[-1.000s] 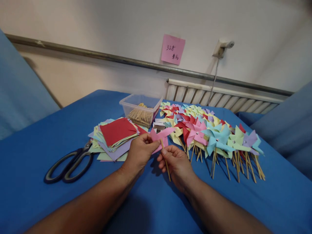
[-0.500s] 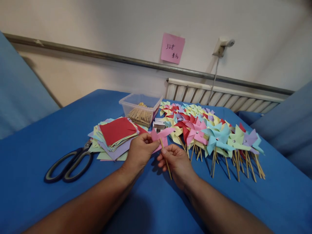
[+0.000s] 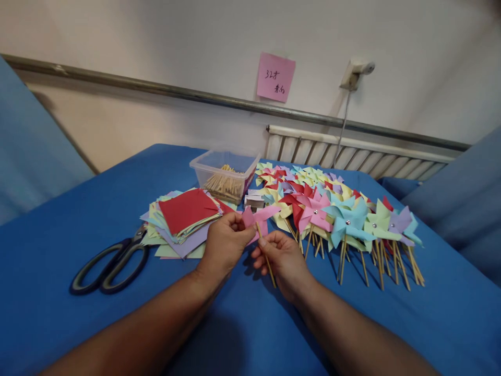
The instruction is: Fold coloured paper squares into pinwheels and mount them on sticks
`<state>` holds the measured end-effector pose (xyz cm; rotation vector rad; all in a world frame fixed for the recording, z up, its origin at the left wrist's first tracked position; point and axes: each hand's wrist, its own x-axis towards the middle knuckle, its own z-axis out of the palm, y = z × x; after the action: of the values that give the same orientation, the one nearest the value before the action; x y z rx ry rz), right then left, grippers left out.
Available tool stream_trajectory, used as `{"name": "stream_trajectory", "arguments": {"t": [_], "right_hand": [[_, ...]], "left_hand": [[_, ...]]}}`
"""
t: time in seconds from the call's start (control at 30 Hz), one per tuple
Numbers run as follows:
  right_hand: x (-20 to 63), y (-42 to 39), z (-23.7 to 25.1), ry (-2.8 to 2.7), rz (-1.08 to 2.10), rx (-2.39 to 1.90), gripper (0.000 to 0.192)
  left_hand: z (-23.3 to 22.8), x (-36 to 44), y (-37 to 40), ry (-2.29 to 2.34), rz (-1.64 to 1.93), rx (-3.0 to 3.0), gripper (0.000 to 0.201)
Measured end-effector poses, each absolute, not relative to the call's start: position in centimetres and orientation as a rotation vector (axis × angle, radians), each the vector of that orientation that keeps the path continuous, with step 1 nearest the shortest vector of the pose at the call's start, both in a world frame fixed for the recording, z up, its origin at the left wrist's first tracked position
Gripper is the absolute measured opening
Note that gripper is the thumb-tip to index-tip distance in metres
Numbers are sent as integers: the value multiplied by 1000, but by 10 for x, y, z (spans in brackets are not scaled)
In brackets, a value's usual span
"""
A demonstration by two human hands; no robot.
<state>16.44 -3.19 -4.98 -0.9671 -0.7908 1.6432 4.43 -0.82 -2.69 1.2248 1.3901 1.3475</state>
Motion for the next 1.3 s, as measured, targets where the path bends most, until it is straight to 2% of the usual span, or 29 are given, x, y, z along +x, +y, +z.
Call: {"name": "stream_trajectory", "arguments": {"t": [0.27,0.5,0.93,1.07,1.3], "right_hand": [[165,-29,-52,-791,1630,-979,48],[168,-29,-49,-780,1662,-968,47],[169,-21,-54,-754,1557,-983,47],[170,-21,-50,-719,1576,-875,45],[173,-22,-44,-689,1692,-745,36]], "left_hand": [[-26,45,-9,1314,1339,1164,18],[-23,46,-11,1280,1342,1106,28],[-11,42,-15,1144,1333,1159,21],[-11,40,-16,1049,1316,1089,32],[-10,35,-7,1184,1447,996,40]]}}
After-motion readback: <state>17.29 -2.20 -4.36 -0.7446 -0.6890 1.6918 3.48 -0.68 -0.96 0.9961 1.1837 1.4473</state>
